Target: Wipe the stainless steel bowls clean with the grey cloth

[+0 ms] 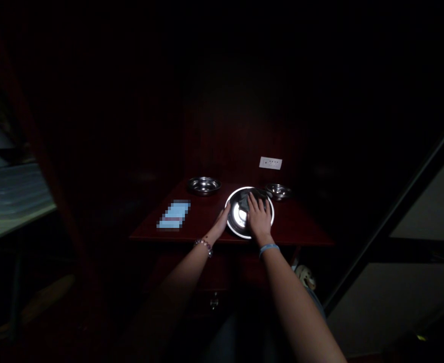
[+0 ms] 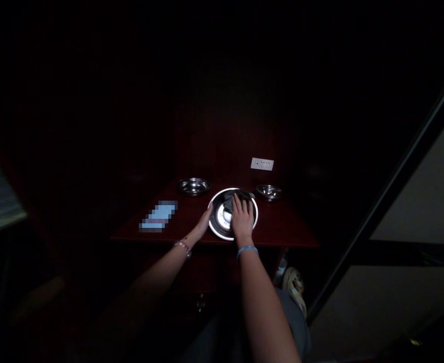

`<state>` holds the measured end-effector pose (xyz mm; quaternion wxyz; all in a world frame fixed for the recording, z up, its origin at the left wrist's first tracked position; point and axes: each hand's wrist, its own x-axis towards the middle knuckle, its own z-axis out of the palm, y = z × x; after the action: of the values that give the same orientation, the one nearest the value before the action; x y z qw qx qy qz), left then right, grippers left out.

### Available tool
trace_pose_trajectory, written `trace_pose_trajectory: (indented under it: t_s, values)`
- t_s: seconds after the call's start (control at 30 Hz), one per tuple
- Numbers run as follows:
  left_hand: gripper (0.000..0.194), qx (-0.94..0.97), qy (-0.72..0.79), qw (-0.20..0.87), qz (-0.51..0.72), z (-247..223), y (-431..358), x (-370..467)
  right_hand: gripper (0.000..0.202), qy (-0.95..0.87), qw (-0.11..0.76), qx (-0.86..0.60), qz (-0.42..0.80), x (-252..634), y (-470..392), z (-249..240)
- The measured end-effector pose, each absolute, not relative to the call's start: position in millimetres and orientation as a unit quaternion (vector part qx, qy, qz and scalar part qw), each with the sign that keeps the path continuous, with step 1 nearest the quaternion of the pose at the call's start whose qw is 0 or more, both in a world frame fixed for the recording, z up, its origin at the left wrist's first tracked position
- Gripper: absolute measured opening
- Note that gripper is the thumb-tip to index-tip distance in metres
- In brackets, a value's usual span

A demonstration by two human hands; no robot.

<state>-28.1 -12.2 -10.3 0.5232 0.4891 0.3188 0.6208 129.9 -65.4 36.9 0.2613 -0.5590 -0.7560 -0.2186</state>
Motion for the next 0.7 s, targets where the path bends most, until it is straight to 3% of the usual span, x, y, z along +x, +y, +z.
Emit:
trace_pose_trajectory:
  t_s: [0.4,0.7]
  values:
    - [0.063,0.418,0.376,0.437,0.702,-4,-20,-35,0.043,-0.742,0.263,-0.59,-0.182,131,-74,44]
    - [0.067,0.368,0.4,0.381,0.748,1,-23,-36,0.037,-0.75,0.304,-0.587,-0.036,119,-82,40]
